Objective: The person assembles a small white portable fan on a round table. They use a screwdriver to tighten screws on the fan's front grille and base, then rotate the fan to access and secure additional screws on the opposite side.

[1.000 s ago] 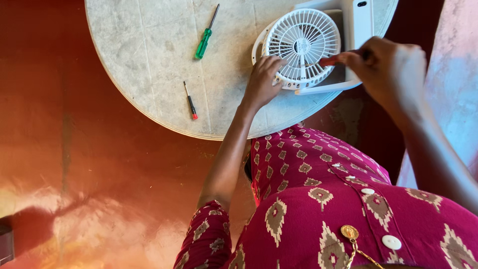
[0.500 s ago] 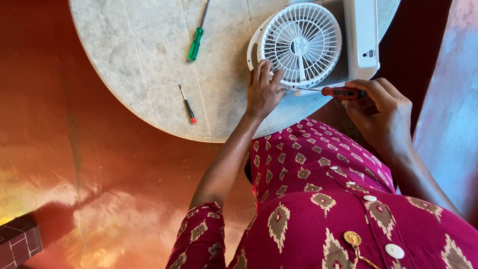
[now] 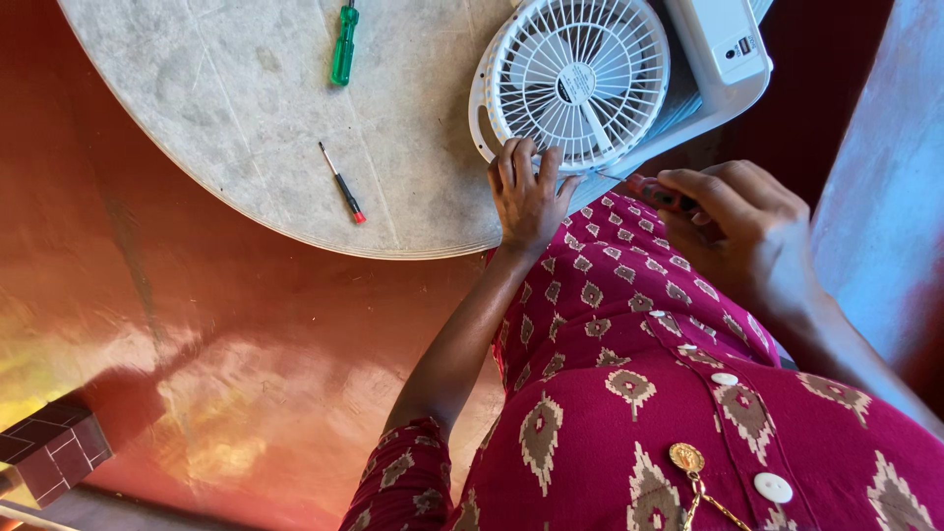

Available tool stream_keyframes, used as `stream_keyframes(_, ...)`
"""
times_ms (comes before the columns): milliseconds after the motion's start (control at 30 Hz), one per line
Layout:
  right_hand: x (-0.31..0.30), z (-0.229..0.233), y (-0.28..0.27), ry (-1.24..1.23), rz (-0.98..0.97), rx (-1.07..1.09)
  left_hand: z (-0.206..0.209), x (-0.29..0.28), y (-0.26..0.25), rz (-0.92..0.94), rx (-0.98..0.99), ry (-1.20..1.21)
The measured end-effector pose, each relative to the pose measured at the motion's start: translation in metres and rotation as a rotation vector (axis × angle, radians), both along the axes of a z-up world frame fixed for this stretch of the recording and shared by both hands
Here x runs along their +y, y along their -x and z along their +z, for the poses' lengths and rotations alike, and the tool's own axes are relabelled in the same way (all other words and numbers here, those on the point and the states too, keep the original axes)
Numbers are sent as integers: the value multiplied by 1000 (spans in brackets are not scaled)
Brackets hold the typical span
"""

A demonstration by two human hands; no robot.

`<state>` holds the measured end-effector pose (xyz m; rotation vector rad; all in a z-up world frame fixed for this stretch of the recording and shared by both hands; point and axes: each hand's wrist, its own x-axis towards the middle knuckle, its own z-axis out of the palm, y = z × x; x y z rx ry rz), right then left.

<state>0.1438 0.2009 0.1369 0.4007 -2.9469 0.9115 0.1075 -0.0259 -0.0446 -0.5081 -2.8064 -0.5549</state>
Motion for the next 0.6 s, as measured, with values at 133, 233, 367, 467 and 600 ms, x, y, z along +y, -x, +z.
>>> stream_keyframes(133, -9, -5, 3, -24, 49, 31, 0, -1, -1, -5, 2, -6)
stream_keyframes(233, -15, -7, 9, -102, 82, 29, 2, -2, -1, -14, -8, -17)
stream_keyframes(367, -20, -7, 15, -133, 128, 31, 2, -1, 0, -13, -19, -22)
stream_keyframes(467, -26, -12, 19, -182, 155, 29, 3, -1, -1, -8, 4, -32)
stream_keyframes(600, -36, -26, 24, -226, 125, 46, 4, 0, -1, -10, 11, -35)
